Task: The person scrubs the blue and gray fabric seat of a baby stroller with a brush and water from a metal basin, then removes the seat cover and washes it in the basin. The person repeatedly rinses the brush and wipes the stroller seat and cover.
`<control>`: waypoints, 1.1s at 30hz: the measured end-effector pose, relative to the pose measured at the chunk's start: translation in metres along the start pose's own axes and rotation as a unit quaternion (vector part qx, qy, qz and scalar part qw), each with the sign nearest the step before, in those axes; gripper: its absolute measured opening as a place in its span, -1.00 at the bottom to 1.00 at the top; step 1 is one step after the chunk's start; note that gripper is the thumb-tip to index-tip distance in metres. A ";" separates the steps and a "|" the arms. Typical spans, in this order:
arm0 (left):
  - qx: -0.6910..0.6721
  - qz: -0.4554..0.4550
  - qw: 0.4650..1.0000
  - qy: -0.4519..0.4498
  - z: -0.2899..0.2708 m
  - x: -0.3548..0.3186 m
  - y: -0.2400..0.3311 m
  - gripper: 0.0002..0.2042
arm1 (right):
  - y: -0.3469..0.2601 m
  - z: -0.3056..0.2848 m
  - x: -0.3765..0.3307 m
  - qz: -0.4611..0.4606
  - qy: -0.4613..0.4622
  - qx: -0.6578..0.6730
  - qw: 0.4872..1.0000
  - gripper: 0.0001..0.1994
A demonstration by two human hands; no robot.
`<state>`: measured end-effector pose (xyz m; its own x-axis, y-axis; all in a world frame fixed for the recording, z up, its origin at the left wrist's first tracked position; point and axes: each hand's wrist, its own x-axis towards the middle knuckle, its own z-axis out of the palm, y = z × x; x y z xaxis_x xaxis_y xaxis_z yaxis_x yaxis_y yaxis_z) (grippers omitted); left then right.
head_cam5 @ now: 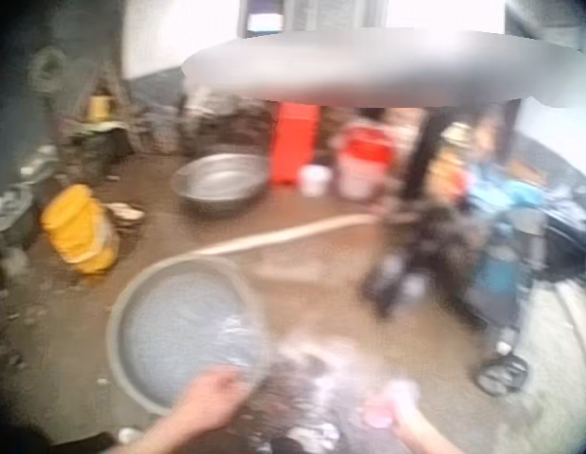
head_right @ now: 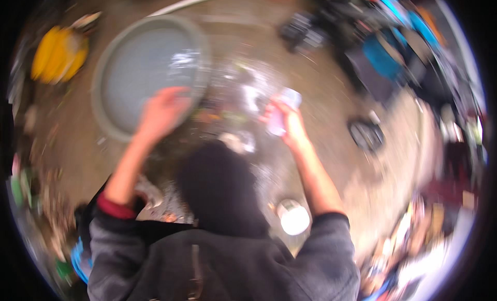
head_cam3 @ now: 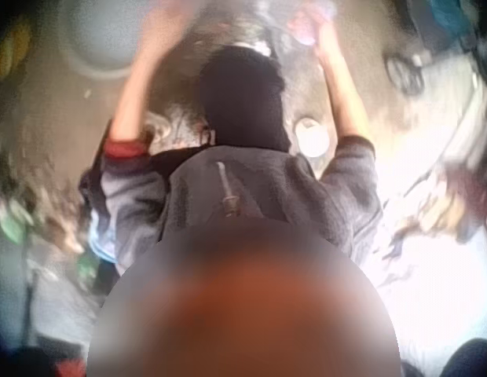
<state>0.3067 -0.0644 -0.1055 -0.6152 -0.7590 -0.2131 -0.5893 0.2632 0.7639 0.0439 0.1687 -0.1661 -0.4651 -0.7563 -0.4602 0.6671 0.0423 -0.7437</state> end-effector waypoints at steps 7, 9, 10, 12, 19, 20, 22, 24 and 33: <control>-0.020 -0.066 0.994 -0.085 -0.015 0.010 -0.060 -0.70 | 0.002 -0.155 -0.185 0.049 0.244 -0.132 0.959 -0.87; -0.008 -0.061 0.993 -0.106 -0.007 0.013 -0.070 -0.70 | 0.025 -0.178 -0.233 0.146 0.241 -0.209 0.936 -0.82; 0.005 -0.050 0.992 -0.112 -0.001 0.015 -0.072 -0.70 | 0.041 -0.187 -0.258 0.232 0.250 -0.273 0.899 -0.79; 0.013 -0.032 0.993 -0.115 0.010 0.017 -0.070 -0.71 | 0.080 -0.207 -0.299 0.371 0.117 -0.314 0.866 -0.74; 0.115 -0.004 0.990 -0.083 0.018 -0.006 -0.056 -0.71 | 0.227 -0.300 -0.351 0.356 -0.097 -0.699 0.612 -0.66; 0.090 -0.030 0.992 -0.085 0.013 -0.014 -0.059 -0.70 | 0.241 -0.312 -0.352 0.335 -0.059 -0.729 0.594 -0.62; 0.112 -0.041 0.992 -0.052 0.000 -0.029 -0.069 -0.68 | 0.250 -0.333 -0.351 0.345 -0.078 -0.725 0.592 -0.55; 0.125 -0.102 0.986 -0.041 -0.015 -0.041 -0.084 -0.68 | 0.249 -0.344 -0.342 0.526 -0.030 -0.619 0.582 -0.47; -0.667 -0.181 0.723 -0.022 -0.075 -0.074 -0.115 -0.06 | 0.169 -0.311 -0.280 0.505 -0.118 -0.700 0.491 -0.72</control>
<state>0.4592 -0.0835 -0.1315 -0.5801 -0.6072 -0.5429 0.2950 -0.7780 0.5548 0.1065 0.5905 -0.3138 -0.1175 0.0636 -0.9910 -0.6427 0.7559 0.1247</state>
